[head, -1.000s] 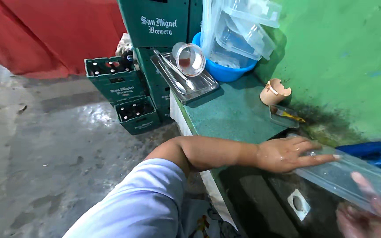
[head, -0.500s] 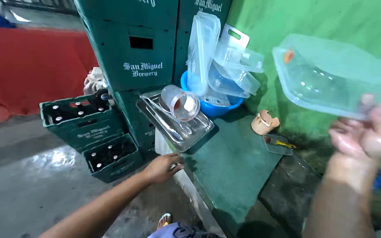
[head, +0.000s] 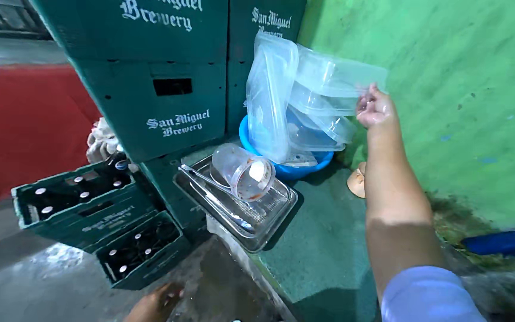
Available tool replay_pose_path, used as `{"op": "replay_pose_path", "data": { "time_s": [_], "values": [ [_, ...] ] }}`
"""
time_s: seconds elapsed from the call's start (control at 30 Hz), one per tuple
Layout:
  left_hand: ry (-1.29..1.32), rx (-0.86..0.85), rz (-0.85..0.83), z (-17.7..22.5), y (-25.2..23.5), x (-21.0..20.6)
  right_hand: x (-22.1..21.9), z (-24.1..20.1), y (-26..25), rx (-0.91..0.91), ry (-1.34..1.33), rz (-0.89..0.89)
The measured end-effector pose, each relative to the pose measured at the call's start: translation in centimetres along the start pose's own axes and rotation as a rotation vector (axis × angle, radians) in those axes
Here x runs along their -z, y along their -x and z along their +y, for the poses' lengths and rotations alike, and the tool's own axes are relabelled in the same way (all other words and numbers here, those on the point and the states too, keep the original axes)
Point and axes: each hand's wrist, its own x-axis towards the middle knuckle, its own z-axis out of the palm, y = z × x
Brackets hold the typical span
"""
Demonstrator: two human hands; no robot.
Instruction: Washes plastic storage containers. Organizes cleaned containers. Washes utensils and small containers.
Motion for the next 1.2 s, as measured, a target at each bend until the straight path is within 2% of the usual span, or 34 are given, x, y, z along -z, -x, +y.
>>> {"op": "replay_pose_path", "data": {
  "time_s": [0.1,0.3,0.47,0.6,0.77,0.83,0.9,0.97,1.03,1.13,1.2],
  "values": [
    [0.022,0.037,-0.039,-0.8,-0.7,-0.1,-0.7,0.5,-0.6,-0.001,-0.022,0.198],
    [0.073,0.069,0.005,0.2,-2.7,0.8,-0.3,1.1,-0.7,0.156,-0.007,0.296],
    [0.29,0.067,0.116,2.1,-5.0,1.8,2.1,1.9,-1.5,0.221,0.131,0.166],
    [0.301,0.022,0.111,3.6,-6.4,2.5,2.5,2.4,-1.3,0.124,0.316,0.247],
    [0.31,0.015,0.092,4.3,-6.8,2.4,2.1,1.9,-2.0,0.009,0.377,0.296],
    [0.325,0.021,0.093,3.9,-6.7,2.1,1.5,1.7,-2.2,-0.022,0.531,0.337],
    [0.305,0.005,0.118,3.5,-6.6,2.3,0.7,1.5,-1.7,-0.038,0.675,0.306],
    [0.221,-0.098,0.233,3.8,-6.8,4.2,-0.8,1.7,-1.1,-0.011,0.768,0.273],
    [0.069,-0.286,0.414,6.6,-7.0,8.6,-2.2,1.9,-0.5,-0.003,0.823,0.254],
    [-0.158,-0.646,0.711,15.6,-6.2,16.2,-2.7,2.3,-0.3,0.013,0.827,0.244],
    [-0.28,-0.91,0.811,23.0,-5.3,19.3,-2.5,2.5,-0.6,0.04,0.778,0.231]
  ]
}}
